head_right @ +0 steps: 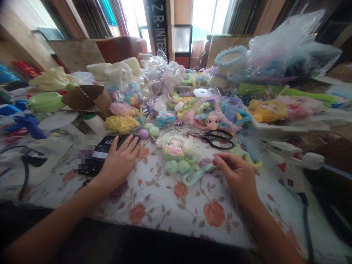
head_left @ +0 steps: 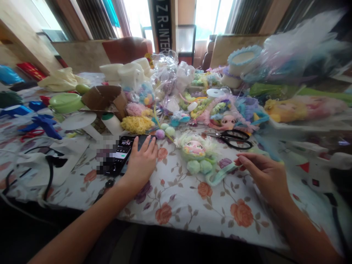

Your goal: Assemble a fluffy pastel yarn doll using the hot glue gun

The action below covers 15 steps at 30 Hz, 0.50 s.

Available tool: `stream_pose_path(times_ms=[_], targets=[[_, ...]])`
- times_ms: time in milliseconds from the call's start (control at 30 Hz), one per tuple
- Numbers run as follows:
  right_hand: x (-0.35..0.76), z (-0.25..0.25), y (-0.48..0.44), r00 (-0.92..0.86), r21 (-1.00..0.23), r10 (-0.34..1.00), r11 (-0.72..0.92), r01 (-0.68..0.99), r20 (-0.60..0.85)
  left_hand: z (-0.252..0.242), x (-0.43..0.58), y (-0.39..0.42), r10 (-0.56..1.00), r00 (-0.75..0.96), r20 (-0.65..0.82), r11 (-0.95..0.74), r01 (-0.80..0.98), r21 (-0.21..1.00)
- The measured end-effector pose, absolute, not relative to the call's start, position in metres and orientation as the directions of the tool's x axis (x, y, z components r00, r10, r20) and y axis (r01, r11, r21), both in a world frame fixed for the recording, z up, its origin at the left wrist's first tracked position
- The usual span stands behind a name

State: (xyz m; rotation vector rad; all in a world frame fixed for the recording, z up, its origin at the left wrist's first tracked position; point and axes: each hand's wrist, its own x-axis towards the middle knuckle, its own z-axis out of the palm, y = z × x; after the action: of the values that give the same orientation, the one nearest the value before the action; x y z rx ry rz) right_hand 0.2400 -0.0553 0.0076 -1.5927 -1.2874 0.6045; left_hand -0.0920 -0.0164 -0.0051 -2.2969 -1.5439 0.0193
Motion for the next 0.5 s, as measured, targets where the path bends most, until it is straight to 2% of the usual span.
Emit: stream_pose_path(times_ms=[100,167,200,267,333,433,500], targets=[[0.239,0.009,-0.057,0.317,-0.897,0.929,0.035,0.44,0.192,-0.006,-0.097,-0.013,0.886,0.412,0.213,-0.352,0.897,-0.267],[0.239,0.009,-0.057,0.314,-0.903,0.928,0.049,0.426,0.199,0.001,-0.101,-0.012,0.875,0.411,0.254,-0.376,0.91,-0.177],[0.239,0.008,-0.057,0.311,-0.906,0.928,0.058,0.419,0.203,0.006,-0.102,-0.012,0.871,0.394,0.294,-0.379,0.919,-0.11],[0.238,0.006,-0.055,0.304,-0.907,0.928,0.077,0.414,0.217,0.022,-0.099,-0.015,0.863,0.256,0.437,-0.322,0.943,0.083],[0.236,0.005,-0.05,0.282,-0.898,0.927,0.111,0.425,0.248,0.041,-0.088,-0.019,0.861,0.116,0.495,-0.283,0.918,0.277],[0.23,0.01,-0.037,0.23,-0.871,0.914,0.206,0.446,0.334,0.063,-0.057,-0.023,0.904,0.12,0.41,-0.321,0.825,0.465],[0.222,0.016,-0.027,0.196,-0.843,0.898,0.269,0.466,0.394,0.066,-0.033,-0.019,0.915,0.248,0.318,-0.385,0.77,0.508]])
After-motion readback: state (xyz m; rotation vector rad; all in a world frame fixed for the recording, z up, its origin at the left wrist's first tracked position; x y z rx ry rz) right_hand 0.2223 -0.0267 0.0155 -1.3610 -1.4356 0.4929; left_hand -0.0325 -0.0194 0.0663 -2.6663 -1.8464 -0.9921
